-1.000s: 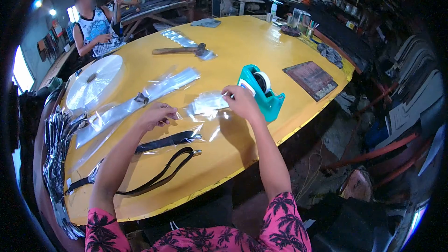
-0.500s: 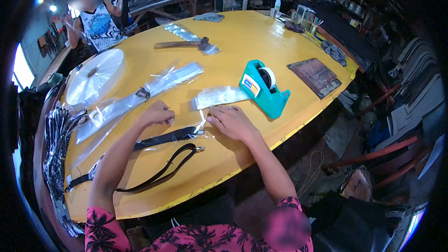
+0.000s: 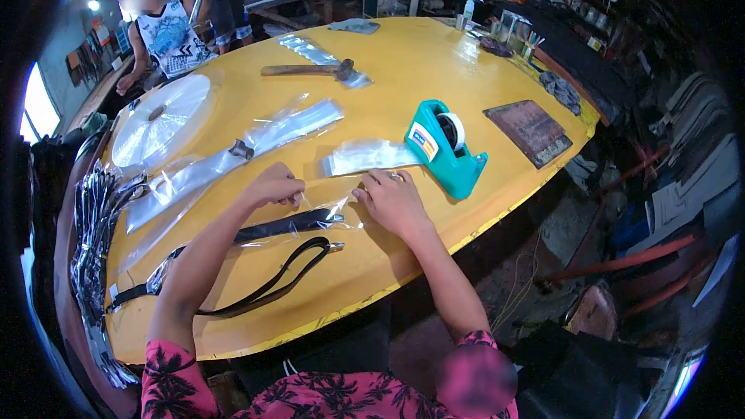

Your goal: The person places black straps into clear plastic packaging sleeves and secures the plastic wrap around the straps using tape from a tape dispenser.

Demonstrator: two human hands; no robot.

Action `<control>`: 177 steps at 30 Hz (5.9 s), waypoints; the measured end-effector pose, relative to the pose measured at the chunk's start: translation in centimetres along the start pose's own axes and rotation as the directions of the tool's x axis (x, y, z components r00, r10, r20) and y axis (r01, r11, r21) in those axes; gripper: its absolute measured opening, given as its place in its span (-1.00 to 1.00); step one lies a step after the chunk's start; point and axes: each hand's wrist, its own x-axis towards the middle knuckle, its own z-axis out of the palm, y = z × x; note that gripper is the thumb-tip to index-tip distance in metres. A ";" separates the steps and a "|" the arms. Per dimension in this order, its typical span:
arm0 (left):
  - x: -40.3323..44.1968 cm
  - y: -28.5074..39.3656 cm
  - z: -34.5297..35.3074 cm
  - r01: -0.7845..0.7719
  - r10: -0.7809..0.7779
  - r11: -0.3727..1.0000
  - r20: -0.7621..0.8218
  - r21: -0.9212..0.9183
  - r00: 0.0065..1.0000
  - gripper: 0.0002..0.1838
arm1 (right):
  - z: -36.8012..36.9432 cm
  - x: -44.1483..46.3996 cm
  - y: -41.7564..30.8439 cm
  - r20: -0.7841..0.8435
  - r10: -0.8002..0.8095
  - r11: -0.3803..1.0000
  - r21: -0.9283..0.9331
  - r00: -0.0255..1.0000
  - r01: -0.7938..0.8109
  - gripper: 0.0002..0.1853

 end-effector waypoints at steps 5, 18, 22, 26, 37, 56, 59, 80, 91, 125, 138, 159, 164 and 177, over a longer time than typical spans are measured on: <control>1.3 -0.1 0.1 -0.021 0.022 1.000 -0.101 0.010 0.995 -0.68 | -0.8 3.0 0.5 -0.278 -0.008 0.995 0.096 0.961 0.036 -0.63; -1.1 0.2 -0.5 0.008 -0.008 0.999 0.011 -0.047 1.000 -0.71 | 0.9 15.3 5.3 0.551 -0.188 0.969 0.237 0.813 0.064 0.11; -0.6 -0.2 -0.1 0.002 0.000 0.999 0.046 -0.045 0.999 -0.70 | 1.6 16.4 6.3 0.598 -0.150 0.981 0.187 0.787 0.045 0.07; -0.4 -0.2 0.1 -0.014 0.015 0.998 0.007 -0.062 1.000 -0.75 | 1.5 17.1 5.8 0.651 -0.124 0.990 0.133 0.749 0.048 -0.04; 1.0 -0.1 0.1 -0.020 0.021 1.000 -0.047 0.014 0.999 -0.70 | -2.3 15.2 7.0 0.526 -0.236 0.879 0.473 0.817 -0.051 -0.39; 2.4 -2.9 -2.1 -0.051 0.056 0.998 -0.172 0.032 0.984 -0.66 | -1.2 14.0 2.3 0.652 -0.189 0.982 0.131 0.735 0.136 0.13; 1.5 -3.4 -2.3 -0.015 0.160 0.961 -0.513 0.275 0.843 -0.53 | -0.9 12.3 2.8 0.431 -0.203 0.979 0.088 0.879 0.183 0.11; -35.0 -21.1 0.4 0.096 0.246 0.962 -0.965 0.255 0.096 -0.81 | 2.1 -6.0 -8.8 -0.439 0.210 0.781 0.613 0.874 0.120 -0.66; -34.0 -22.3 0.5 -0.082 -0.034 0.996 -0.999 -0.033 -0.009 -0.82 | 2.9 -5.9 -8.4 -0.423 0.184 0.770 0.623 0.887 0.137 -0.67; -34.4 -21.6 0.9 0.025 -0.005 1.000 -0.990 -0.002 0.140 -0.83 | 3.6 -5.5 -9.7 -0.349 0.317 0.837 0.540 0.882 -0.087 -0.86; -34.7 -20.0 -3.4 -0.029 -0.046 0.998 -0.995 -0.049 0.091 -0.84 | 2.5 -5.1 -10.4 -0.412 0.253 0.872 0.489 0.875 -0.022 -0.87; -22.4 -20.1 -12.1 0.220 0.259 0.702 -0.531 0.677 0.807 -0.71 | -2.2 0.3 -12.9 -0.411 0.233 0.790 0.608 0.882 0.075 -0.91; -23.1 -19.8 -12.0 0.082 0.487 0.714 -0.578 0.695 0.654 -0.81 | -4.0 7.0 -16.0 -0.358 -0.003 0.848 0.493 0.934 0.192 -0.88; -25.7 -17.8 -13.7 0.062 0.680 0.686 -0.669 0.725 0.301 -0.81 | -1.0 10.2 -20.7 -0.082 -0.149 0.891 0.420 0.985 0.170 -0.81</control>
